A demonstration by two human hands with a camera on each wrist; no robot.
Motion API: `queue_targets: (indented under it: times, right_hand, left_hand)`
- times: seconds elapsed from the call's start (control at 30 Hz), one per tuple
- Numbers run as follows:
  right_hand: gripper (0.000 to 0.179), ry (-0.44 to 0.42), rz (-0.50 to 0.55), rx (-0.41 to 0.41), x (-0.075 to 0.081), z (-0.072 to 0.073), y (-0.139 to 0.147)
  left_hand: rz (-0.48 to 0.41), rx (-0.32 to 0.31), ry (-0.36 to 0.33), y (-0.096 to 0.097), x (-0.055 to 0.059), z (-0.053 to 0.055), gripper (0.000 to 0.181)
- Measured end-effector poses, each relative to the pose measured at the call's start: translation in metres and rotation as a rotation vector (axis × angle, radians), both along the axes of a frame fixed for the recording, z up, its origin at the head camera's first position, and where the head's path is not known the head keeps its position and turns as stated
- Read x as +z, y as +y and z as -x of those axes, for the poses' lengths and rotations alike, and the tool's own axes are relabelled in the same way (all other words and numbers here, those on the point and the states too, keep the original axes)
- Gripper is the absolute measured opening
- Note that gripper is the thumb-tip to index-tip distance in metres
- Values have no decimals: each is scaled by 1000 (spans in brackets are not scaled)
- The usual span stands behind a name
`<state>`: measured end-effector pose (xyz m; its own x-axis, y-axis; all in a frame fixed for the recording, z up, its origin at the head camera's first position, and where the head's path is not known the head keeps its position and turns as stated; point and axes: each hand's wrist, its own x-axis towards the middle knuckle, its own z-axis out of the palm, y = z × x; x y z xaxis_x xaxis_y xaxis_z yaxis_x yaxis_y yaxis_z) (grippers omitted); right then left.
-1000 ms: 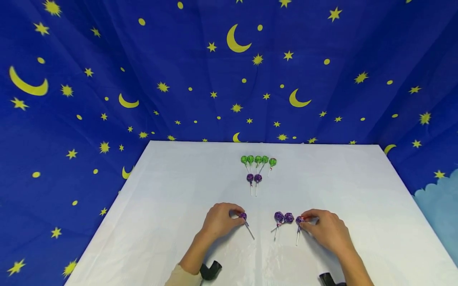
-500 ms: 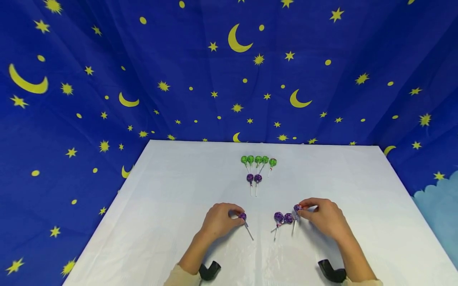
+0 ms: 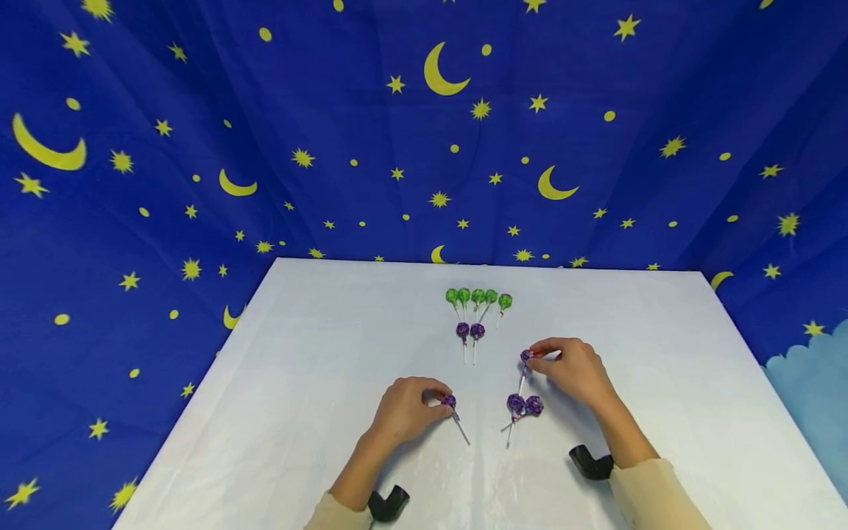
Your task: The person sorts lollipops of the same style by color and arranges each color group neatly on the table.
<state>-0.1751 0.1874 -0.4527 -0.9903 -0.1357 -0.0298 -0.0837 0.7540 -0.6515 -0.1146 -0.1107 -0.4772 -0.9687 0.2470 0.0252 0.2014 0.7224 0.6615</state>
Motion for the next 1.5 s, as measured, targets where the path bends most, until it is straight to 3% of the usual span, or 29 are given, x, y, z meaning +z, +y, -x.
queue_targets:
  times: [0.33,0.63,1.07,1.5]
  right_hand:
    - [25,40,-26,31,-15,28,-22]
    - [22,49,-33,77,-16,49,-33]
    - [21,73,-27,124,-19,59,-44]
    - [22,86,-36,121,-23,65,-53]
  left_hand:
    - [1,2,5,-2,0,1,19]
    - [0,5,-1,0,-3,1,19]
    - [11,13,-2,0,-2,-1,19]
    - [-1,14,2,-1,-3,-2,20]
